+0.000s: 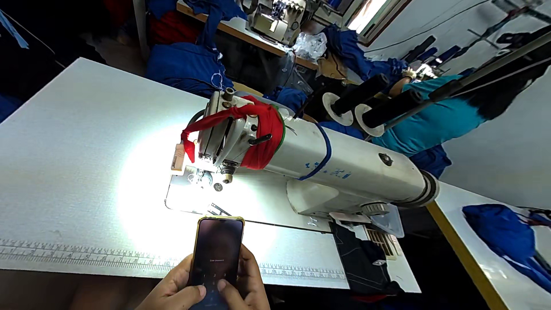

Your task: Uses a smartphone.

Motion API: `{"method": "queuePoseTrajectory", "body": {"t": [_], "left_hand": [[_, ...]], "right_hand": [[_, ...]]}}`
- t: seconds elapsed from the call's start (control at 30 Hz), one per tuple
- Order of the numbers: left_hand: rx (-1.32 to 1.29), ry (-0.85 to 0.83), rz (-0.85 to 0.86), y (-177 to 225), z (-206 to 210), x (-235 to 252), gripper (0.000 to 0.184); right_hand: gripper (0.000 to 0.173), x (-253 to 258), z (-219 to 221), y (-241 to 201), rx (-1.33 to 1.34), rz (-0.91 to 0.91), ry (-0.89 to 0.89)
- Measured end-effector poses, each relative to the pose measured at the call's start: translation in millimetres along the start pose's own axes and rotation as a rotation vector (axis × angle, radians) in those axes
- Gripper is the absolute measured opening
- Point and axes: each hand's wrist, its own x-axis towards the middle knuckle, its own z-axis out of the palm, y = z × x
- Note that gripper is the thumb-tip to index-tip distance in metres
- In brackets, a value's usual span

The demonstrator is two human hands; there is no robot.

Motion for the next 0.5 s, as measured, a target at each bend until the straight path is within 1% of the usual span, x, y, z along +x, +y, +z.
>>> {"method": "queuePoseTrajectory", "body": {"t": [0.07, 0.13, 0.23, 0.3, 0.4, 0.5], "left_hand": [[-0.029, -0.003, 0.002, 0, -1, 0, 0.044], [-0.053, -0.012, -0.003, 0, -2, 0, 0.044], [-0.06, 0.011, -0.003, 1, 0, 0, 0.046], [-0.057, 0.027, -0.003, 1, 1, 0, 0.047], [-0.057, 0.044, 0.0, 0, 1, 0, 0.048], [-0.072, 0.038, -0.002, -1, 0, 0, 0.049]], "right_hand": [[0.065, 2, -7, 0, 0.028, 0.007, -0.085], [0.071, 3, -14, 0, 0.044, 0.012, -0.165], [0.091, 4, -23, 0, 0.048, 0.023, -0.292], [0.098, 3, -23, 0, 0.003, 0.032, -0.294], [0.098, 2, -20, 0, -0.044, 0.039, -0.266], [0.097, 2, -20, 1, -0.033, 0.035, -0.274]]}}
